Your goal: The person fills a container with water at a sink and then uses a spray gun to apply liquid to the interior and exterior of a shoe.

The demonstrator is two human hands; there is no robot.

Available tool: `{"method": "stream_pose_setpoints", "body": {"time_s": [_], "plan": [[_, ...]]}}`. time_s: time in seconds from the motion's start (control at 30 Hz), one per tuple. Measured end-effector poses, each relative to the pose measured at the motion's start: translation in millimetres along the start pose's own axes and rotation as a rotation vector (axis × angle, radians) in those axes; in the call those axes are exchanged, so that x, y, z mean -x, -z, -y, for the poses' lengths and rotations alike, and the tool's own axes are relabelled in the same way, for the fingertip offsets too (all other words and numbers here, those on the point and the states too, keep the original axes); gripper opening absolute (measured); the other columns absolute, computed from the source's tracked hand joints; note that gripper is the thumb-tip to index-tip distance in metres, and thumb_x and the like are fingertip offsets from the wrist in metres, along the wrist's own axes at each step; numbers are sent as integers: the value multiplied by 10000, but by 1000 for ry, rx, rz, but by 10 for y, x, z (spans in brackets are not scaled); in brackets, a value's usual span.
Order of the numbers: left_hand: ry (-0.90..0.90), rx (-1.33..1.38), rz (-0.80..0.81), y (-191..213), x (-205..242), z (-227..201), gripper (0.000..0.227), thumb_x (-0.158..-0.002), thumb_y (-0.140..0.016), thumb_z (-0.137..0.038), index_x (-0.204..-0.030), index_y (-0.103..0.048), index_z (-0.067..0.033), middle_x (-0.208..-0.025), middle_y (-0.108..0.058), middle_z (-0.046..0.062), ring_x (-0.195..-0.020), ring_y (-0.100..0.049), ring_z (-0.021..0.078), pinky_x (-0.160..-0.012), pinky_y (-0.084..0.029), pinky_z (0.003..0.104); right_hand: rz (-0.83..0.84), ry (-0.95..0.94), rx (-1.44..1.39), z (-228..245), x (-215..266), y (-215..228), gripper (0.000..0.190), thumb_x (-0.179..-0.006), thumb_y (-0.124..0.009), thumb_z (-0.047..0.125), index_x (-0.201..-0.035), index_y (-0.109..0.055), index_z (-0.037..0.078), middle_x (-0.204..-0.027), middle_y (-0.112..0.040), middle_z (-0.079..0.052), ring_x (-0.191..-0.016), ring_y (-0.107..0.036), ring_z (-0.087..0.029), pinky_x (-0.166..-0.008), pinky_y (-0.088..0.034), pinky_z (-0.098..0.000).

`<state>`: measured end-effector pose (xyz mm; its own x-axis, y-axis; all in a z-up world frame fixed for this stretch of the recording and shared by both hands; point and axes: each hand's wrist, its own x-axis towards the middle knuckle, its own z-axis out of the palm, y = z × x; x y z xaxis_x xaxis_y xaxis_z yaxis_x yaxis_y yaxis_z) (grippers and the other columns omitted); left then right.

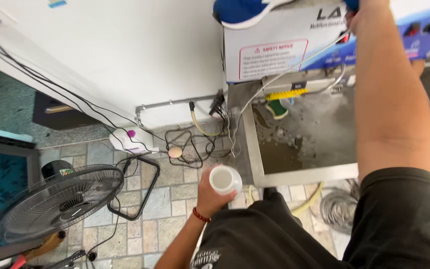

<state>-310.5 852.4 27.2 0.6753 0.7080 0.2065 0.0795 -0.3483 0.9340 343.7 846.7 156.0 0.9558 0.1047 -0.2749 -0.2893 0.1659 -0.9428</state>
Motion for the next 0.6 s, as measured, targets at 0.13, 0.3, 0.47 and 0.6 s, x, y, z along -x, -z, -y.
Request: {"method": "stream_pose_setpoints", "body": {"time_s": [0.13, 0.3, 0.47, 0.6], "plan": [[-162, -87, 131, 194, -233, 127, 777, -627, -922, -298, -1280, -604, -20, -1242, -661, 165, -1160, -641, 356, -994, -524, 447, 224, 94, -18, -1, 602, 635, 395, -1035, -773, 330, -1160, -529, 45, -1003, -626, -99, -780, -652, -236, -613, -501, -387], [-269, -30, 274, 117, -542, 51, 695, -651, -928, -291, -1234, -635, -51, -1184, -677, 151, -1131, -643, 348, -987, -530, 452, 433, 344, 17, -285, 2526, 1213, 348, -1061, -788, 306, -1139, -611, 17, -940, -669, -95, -771, -671, -212, -660, -543, -357], [-375, 6, 405, -155, -766, -217, 679, -681, -935, -272, -1251, -633, -60, -1215, -681, 130, -1167, -627, 353, -1002, -523, 462, 284, 446, 151, -717, 4044, 1672, 508, -964, -795, 254, -1293, -529, -27, -1005, -670, -124, -831, -728, -244, -720, -624, -384], [-393, -2, 513, -414, -776, -424, 710, -658, -939, -266, -1263, -627, -67, -1212, -670, 118, -1164, -619, 348, -998, -520, 458, 204, 498, 135, -1216, 4626, 1957, 543, -982, -833, 180, -1306, -454, -37, -1092, -668, -150, -973, -723, -237, -861, -673, -420]]}}
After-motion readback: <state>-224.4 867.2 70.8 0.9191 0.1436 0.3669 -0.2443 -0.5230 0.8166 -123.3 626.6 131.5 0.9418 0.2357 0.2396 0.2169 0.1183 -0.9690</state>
